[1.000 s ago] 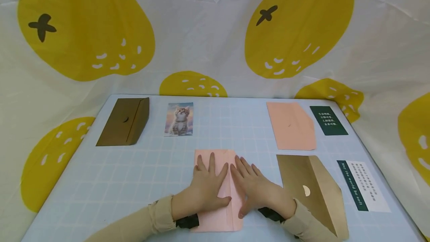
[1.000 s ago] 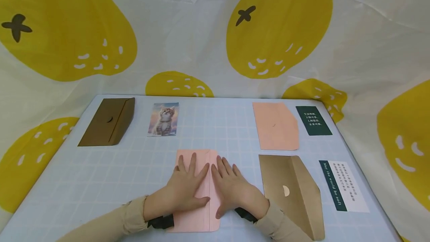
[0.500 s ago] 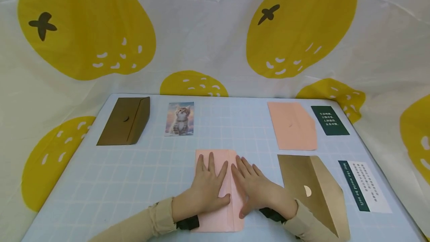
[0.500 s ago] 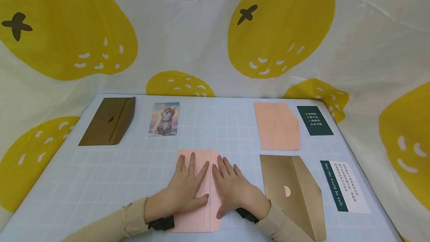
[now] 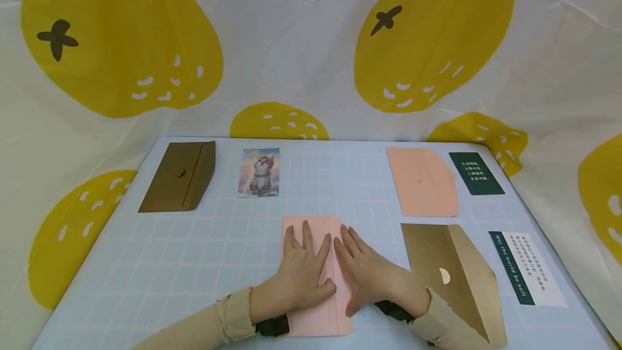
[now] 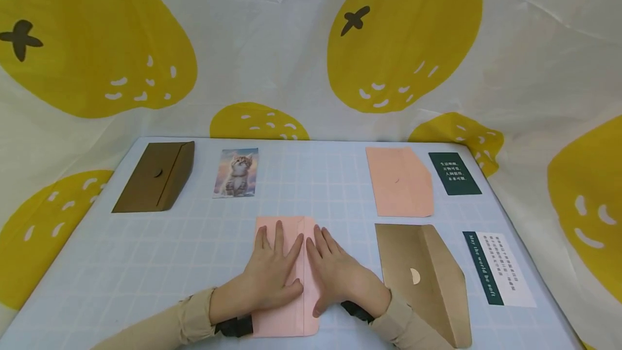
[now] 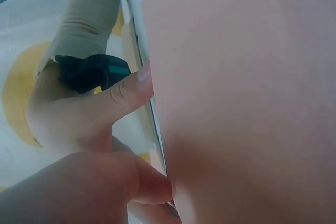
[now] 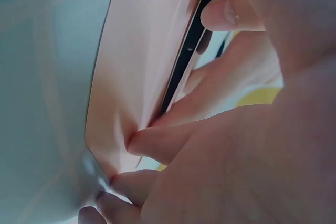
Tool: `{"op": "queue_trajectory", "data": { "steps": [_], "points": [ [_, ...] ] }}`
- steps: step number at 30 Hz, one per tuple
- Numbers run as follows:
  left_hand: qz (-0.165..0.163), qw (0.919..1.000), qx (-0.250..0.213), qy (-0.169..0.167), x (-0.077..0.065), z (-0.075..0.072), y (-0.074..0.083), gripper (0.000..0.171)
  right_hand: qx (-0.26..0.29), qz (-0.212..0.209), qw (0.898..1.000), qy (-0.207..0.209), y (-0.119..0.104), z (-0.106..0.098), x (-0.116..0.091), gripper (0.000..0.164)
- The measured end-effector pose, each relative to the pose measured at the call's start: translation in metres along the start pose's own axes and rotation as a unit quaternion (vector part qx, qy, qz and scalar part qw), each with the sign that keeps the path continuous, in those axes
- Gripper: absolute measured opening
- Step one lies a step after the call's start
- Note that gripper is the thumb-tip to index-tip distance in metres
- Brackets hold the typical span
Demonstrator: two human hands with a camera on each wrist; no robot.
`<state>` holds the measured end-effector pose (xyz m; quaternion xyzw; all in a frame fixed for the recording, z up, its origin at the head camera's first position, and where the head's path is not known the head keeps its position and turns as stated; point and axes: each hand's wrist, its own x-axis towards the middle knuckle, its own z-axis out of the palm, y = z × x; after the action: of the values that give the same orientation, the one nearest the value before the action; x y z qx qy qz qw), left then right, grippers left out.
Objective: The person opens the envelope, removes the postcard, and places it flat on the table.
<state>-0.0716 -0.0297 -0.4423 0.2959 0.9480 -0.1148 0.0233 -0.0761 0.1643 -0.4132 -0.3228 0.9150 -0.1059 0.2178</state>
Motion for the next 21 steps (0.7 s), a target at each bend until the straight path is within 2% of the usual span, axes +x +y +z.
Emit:
{"op": "queue_trajectory", "data": {
  "steps": [15, 21],
  "points": [
    [-0.014, 0.9991, -0.036, 0.015, 0.0024, 0.0001, -0.0015, 0.073, 0.002, 0.004, 1.0, 0.002, -0.0007, 0.0001, -0.0003, 0.132],
    [-0.019, 0.995, -0.095, 0.025, 0.0028, 0.0022, -0.0017, 0.067, -0.001, -0.003, 1.0, 0.002, 0.0004, 0.0001, -0.0001, 0.131]
  ]
}}
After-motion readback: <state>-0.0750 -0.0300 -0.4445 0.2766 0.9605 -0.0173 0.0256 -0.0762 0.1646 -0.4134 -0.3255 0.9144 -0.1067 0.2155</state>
